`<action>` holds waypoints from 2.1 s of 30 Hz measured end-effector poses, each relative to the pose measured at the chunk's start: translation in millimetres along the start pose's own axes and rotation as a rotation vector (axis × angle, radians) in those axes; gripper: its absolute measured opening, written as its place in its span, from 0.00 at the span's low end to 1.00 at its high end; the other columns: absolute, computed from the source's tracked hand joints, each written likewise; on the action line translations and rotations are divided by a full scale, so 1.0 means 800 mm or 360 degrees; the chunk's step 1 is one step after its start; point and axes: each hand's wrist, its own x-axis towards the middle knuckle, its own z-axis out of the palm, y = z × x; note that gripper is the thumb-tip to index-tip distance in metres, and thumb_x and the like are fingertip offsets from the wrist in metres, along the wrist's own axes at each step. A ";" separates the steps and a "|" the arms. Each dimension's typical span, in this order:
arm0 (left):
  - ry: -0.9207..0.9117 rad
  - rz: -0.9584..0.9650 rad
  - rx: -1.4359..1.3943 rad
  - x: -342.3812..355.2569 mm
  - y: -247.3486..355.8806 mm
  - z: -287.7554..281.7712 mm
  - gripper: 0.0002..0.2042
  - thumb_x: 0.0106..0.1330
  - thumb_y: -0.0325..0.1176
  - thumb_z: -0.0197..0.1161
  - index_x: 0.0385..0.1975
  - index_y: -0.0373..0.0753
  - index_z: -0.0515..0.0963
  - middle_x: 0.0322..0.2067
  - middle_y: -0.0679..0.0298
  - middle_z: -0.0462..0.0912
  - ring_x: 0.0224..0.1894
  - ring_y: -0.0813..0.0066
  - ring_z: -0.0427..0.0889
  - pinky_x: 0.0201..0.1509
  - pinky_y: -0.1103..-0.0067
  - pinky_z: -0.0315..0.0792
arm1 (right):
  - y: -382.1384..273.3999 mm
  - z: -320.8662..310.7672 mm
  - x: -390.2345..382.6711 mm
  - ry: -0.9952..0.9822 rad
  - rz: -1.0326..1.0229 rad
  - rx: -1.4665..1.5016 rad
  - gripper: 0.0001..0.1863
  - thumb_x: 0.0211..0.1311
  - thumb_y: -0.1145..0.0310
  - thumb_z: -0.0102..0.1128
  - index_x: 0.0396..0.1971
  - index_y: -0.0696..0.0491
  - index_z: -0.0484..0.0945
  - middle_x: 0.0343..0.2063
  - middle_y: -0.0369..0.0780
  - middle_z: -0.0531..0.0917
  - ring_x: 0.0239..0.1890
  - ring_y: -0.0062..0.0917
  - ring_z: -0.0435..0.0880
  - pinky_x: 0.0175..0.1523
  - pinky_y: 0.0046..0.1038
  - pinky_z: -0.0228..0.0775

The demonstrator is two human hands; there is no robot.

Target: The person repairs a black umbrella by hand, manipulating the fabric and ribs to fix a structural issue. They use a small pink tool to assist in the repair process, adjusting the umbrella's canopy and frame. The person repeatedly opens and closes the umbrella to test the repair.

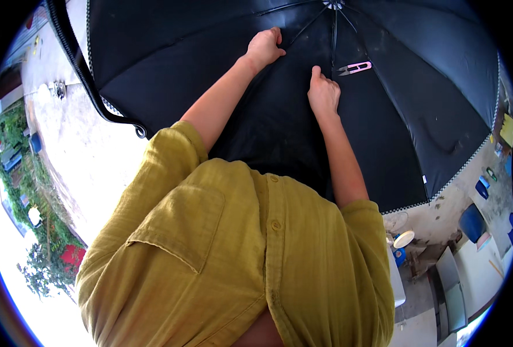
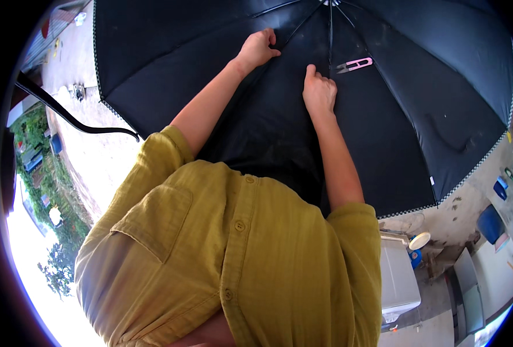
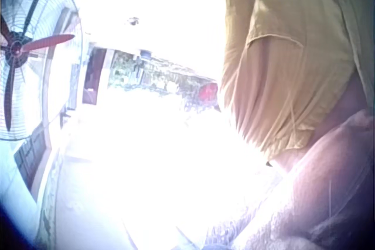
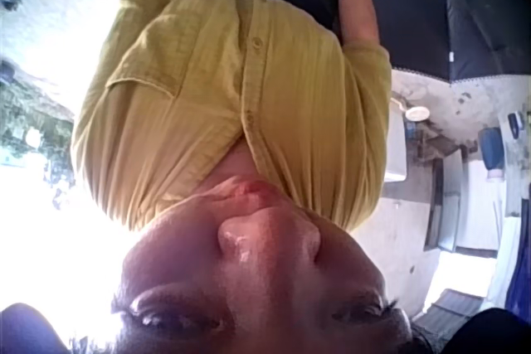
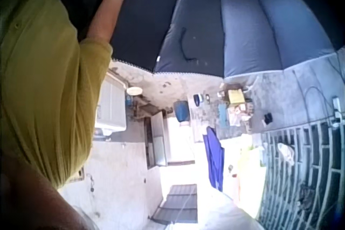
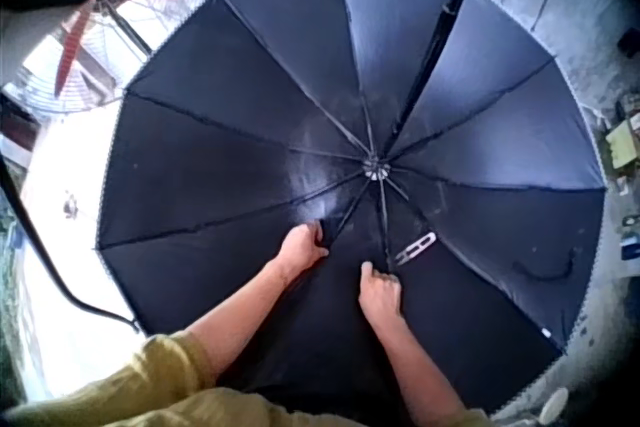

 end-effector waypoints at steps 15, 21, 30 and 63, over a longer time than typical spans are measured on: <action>0.0312 0.0031 0.0096 -0.018 0.014 0.020 0.10 0.48 0.27 0.72 0.27 0.39 0.77 0.40 0.53 0.72 0.40 0.53 0.77 0.45 0.68 0.75 | 0.002 -0.019 -0.030 0.0011 0.0053 -0.0166 0.06 0.53 0.76 0.56 0.29 0.51 0.69 0.19 0.38 0.81 0.21 0.29 0.84 0.29 0.30 0.77; 0.0284 -0.0114 -0.0028 -0.014 0.017 0.017 0.12 0.46 0.27 0.74 0.27 0.37 0.76 0.41 0.55 0.71 0.39 0.56 0.78 0.44 0.69 0.76 | 0.006 -0.054 -0.055 -0.0102 0.0138 -0.0057 0.09 0.52 0.78 0.55 0.32 0.53 0.68 0.20 0.40 0.82 0.24 0.32 0.85 0.31 0.32 0.77; 0.0289 -0.0149 -0.0108 -0.016 0.012 0.022 0.14 0.44 0.25 0.75 0.27 0.37 0.74 0.43 0.55 0.70 0.40 0.55 0.80 0.44 0.69 0.77 | 0.029 -0.112 -0.103 -0.0008 0.0259 0.0104 0.03 0.64 0.73 0.49 0.34 0.54 0.67 0.19 0.42 0.80 0.21 0.36 0.82 0.25 0.36 0.72; 0.0188 -0.0204 -0.0473 -0.095 0.022 -0.005 0.09 0.65 0.32 0.55 0.32 0.38 0.83 0.28 0.57 0.83 0.32 0.62 0.81 0.39 0.72 0.75 | 0.044 -0.083 0.011 -0.0260 0.0164 0.0458 0.14 0.66 0.59 0.52 0.44 0.52 0.66 0.33 0.50 0.83 0.32 0.51 0.82 0.36 0.50 0.73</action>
